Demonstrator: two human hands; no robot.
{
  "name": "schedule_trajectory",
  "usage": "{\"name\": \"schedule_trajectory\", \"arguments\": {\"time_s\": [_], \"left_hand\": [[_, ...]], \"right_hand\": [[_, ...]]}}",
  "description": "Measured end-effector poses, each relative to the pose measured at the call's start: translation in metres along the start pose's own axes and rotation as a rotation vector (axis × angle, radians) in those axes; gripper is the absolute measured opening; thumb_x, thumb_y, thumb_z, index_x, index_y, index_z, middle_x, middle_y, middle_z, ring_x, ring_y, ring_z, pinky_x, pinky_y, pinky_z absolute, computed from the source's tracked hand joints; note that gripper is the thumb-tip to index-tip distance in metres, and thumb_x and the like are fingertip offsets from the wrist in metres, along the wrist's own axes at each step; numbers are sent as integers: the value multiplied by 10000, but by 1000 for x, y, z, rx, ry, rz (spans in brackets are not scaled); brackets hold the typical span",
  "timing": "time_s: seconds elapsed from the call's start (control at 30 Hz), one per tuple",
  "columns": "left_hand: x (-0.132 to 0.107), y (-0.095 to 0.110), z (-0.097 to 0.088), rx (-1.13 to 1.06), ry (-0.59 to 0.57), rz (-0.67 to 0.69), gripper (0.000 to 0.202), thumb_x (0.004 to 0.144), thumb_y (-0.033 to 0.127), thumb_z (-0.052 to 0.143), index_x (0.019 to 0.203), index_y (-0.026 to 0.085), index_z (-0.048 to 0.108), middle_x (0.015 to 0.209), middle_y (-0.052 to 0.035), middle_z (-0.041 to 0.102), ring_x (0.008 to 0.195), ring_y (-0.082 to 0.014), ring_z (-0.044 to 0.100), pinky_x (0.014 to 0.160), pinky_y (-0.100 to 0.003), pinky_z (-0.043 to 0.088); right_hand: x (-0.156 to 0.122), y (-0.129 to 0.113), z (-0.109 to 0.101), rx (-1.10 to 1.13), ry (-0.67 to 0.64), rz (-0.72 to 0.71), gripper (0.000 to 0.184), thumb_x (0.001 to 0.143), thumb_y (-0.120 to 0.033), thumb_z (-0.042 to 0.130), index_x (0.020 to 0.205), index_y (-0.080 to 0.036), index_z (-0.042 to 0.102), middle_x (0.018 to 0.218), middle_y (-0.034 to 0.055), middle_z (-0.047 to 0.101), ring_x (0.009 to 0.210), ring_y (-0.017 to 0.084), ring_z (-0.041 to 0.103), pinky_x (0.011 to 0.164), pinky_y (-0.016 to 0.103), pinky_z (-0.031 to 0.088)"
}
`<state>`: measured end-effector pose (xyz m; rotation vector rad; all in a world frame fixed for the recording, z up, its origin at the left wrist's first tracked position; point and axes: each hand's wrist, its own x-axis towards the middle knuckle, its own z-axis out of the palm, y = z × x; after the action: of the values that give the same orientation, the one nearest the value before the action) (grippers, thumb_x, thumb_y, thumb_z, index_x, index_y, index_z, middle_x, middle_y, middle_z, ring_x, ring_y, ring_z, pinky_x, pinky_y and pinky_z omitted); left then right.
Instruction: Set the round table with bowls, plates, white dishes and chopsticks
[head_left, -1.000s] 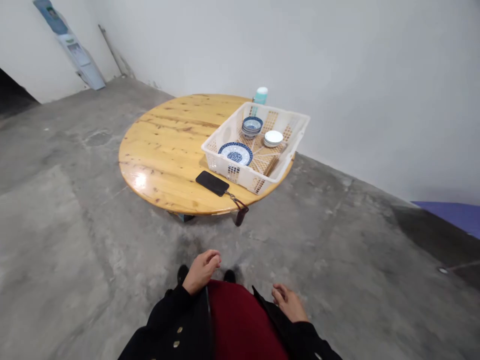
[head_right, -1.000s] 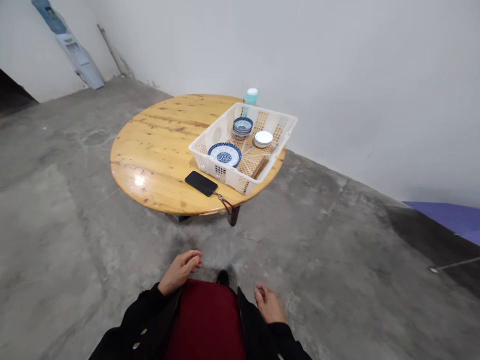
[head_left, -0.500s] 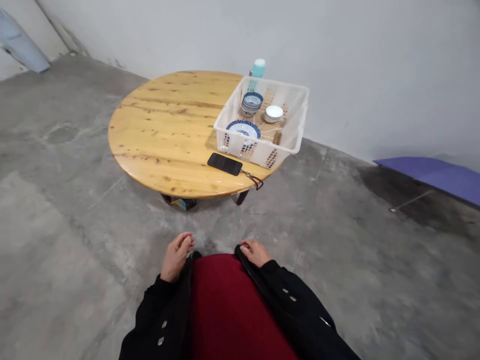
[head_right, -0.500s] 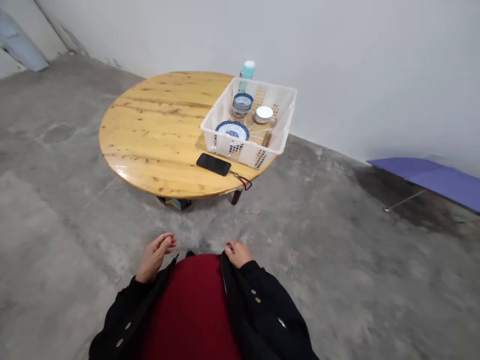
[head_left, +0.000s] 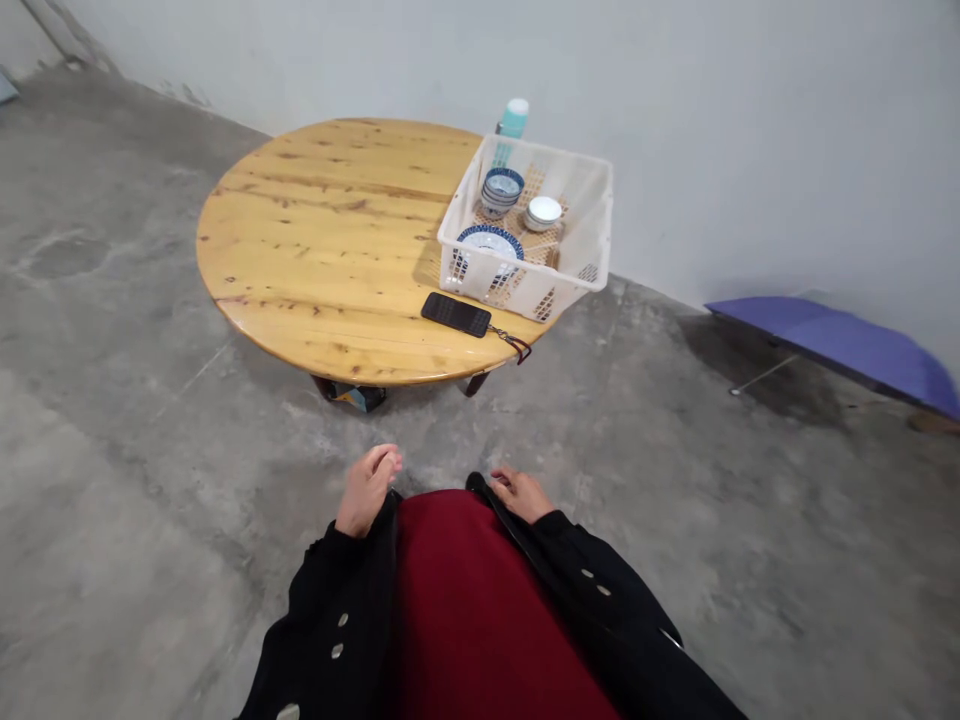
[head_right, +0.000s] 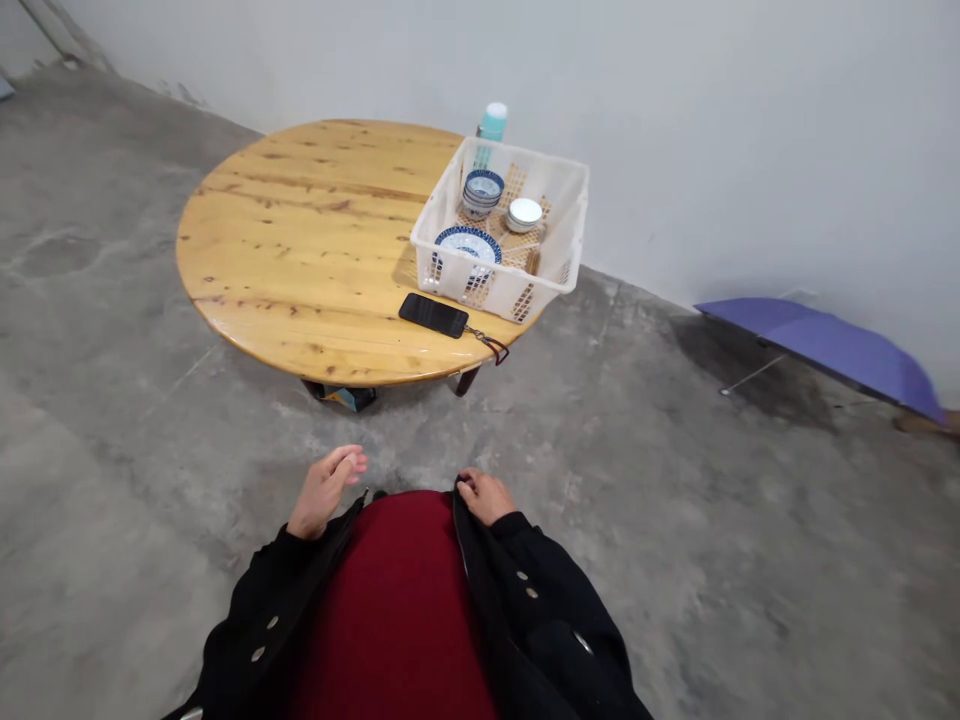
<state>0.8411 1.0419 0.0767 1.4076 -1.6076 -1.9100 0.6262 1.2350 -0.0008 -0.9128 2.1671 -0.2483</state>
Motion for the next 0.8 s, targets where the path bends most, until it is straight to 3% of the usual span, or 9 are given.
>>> {"name": "schedule_trajectory", "arguments": {"time_s": [0.4, 0.6, 0.8], "left_hand": [[10, -2, -2, -15, 13, -39, 490, 747, 542, 657, 1026, 141, 692, 992, -123, 753, 918, -231, 715, 768, -316, 533], [18, 2, 10, -15, -15, -28, 461, 758, 511, 652, 1025, 137, 690, 998, -130, 749, 891, -215, 711, 754, -303, 523], [27, 5, 24, -3, -49, -28, 434, 770, 492, 658, 1015, 135, 695, 989, -133, 747, 876, -211, 712, 738, -294, 526]], "right_hand": [[9, -9, -2, -29, -27, 15, 337, 946, -262, 500, 1226, -172, 663, 1080, 73, 762, 968, 212, 715, 849, 262, 469], [13, 3, -7, -48, -24, 6, 348, 946, -262, 490, 1228, -146, 658, 1081, 90, 759, 994, 230, 711, 845, 270, 469], [15, 16, -13, 4, -6, 5, 336, 942, -257, 483, 1210, -156, 660, 1043, 85, 764, 893, 203, 718, 798, 256, 474]]}}
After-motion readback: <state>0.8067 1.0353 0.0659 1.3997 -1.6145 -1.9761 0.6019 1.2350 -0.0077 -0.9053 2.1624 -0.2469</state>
